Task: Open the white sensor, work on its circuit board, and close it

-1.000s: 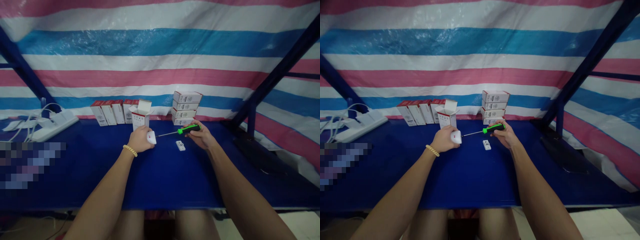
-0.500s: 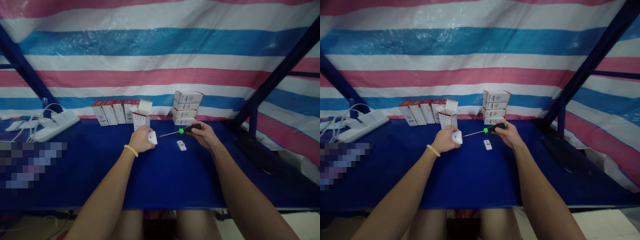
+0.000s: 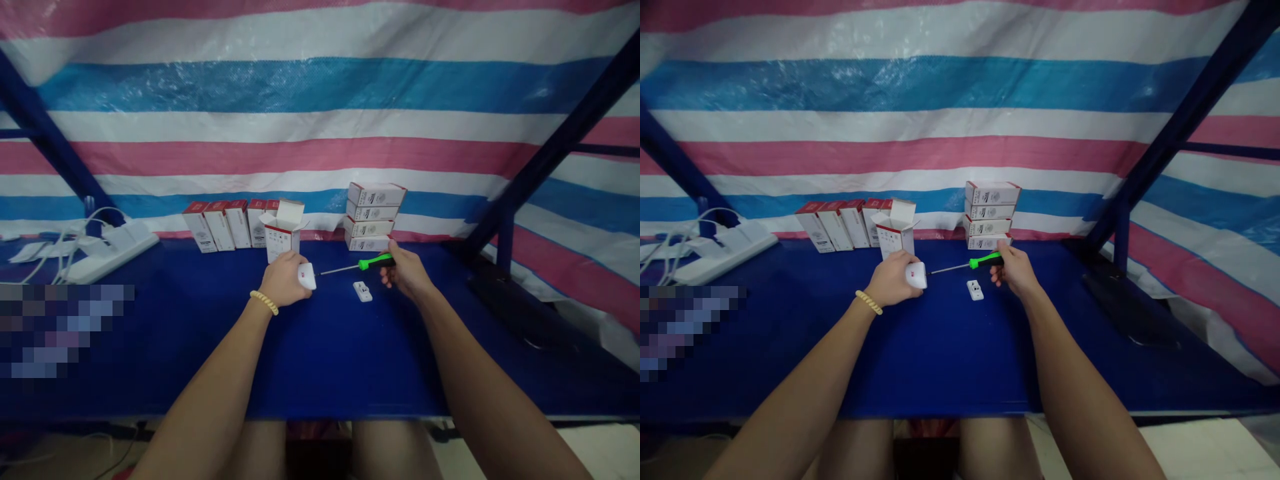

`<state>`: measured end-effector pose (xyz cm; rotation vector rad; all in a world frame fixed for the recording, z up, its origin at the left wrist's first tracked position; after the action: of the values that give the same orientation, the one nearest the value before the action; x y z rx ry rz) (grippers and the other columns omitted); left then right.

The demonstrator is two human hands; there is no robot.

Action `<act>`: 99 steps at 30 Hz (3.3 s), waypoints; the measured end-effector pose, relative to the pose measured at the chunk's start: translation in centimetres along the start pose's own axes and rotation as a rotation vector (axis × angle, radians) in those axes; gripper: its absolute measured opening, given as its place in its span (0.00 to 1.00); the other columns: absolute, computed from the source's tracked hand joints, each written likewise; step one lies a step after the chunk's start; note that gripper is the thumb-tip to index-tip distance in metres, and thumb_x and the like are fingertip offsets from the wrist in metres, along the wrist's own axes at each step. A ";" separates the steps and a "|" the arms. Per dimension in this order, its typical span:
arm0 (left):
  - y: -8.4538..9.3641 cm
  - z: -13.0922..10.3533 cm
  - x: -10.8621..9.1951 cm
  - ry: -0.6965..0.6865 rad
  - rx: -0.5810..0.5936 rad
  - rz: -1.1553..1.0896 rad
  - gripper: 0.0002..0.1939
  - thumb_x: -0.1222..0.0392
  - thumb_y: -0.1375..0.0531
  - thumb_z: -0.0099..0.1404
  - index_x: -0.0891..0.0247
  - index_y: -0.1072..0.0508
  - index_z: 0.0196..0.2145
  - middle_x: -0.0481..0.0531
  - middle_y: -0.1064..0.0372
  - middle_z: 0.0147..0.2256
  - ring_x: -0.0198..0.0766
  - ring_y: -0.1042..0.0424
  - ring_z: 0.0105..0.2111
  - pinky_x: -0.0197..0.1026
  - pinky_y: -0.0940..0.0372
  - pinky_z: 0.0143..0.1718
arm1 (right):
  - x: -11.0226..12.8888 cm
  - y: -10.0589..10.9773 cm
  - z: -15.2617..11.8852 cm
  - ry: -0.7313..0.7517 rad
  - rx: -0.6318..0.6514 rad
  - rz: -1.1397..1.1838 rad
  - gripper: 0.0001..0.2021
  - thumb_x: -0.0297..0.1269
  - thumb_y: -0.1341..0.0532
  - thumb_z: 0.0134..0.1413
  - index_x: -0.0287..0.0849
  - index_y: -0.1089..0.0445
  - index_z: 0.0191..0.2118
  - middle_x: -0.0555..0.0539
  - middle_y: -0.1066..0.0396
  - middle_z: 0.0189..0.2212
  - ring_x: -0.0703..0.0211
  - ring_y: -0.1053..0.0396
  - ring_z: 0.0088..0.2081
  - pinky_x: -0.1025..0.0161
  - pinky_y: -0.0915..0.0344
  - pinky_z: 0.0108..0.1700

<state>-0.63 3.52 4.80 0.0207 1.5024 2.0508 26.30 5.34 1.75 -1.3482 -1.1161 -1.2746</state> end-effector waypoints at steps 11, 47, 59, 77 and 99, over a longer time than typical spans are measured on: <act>-0.1 0.0 0.2 -0.010 -0.021 -0.011 0.26 0.56 0.31 0.42 0.62 0.32 0.40 0.52 0.33 0.40 0.47 0.32 0.44 0.48 0.34 0.44 | 1.5 -0.9 -0.9 0.113 0.274 0.317 0.17 0.30 0.37 0.38 0.46 0.35 0.39 0.48 0.25 0.36 0.53 0.26 0.40 0.48 0.27 0.43; -1.0 -0.3 -1.6 -0.087 0.175 0.159 0.29 0.49 0.33 0.50 0.63 0.27 0.49 0.58 0.27 0.44 0.53 0.28 0.42 0.50 0.32 0.38 | 0.5 1.3 0.4 -0.012 -0.119 0.390 0.10 0.29 0.43 0.33 0.43 0.38 0.28 0.50 0.35 0.20 0.61 0.35 0.21 0.62 0.37 0.23; -0.8 0.1 -4.3 -0.277 -0.011 -0.064 0.10 0.60 0.44 0.68 0.64 0.26 0.32 0.52 0.26 0.32 0.40 0.29 0.34 0.45 0.37 0.40 | 0.4 0.1 0.1 -0.033 -0.116 0.380 0.09 0.30 0.44 0.33 0.42 0.39 0.28 0.49 0.36 0.19 0.60 0.35 0.22 0.63 0.38 0.21; -0.5 0.3 -2.5 -0.138 -0.162 -0.012 0.07 0.61 0.37 0.61 0.63 0.28 0.26 0.48 0.27 0.27 0.38 0.30 0.30 0.43 0.37 0.36 | -1.8 0.8 1.4 -0.022 -0.147 0.301 0.16 0.16 0.37 0.30 0.40 0.36 0.29 0.50 0.30 0.24 0.59 0.27 0.30 0.59 0.24 0.32; -1.1 -0.3 -5.5 -0.305 -0.236 0.150 0.13 0.56 0.44 0.68 0.63 0.26 0.29 0.51 0.27 0.25 0.40 0.29 0.29 0.45 0.41 0.36 | 2.3 -2.4 -1.3 0.547 -0.078 -0.639 0.08 0.30 0.41 0.41 0.44 0.25 0.30 0.47 0.28 0.32 0.55 0.34 0.41 0.56 0.39 0.47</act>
<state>4.33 0.90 5.51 0.3470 1.0978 2.2134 23.85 4.43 4.17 -0.6171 -1.1352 -2.0114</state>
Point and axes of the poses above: each hand's wrist, its own z-axis towards the middle knuckle, its own y-axis out of the back of the hand, x = y × z, the point moved 6 cm from there along z, towards the middle knuckle
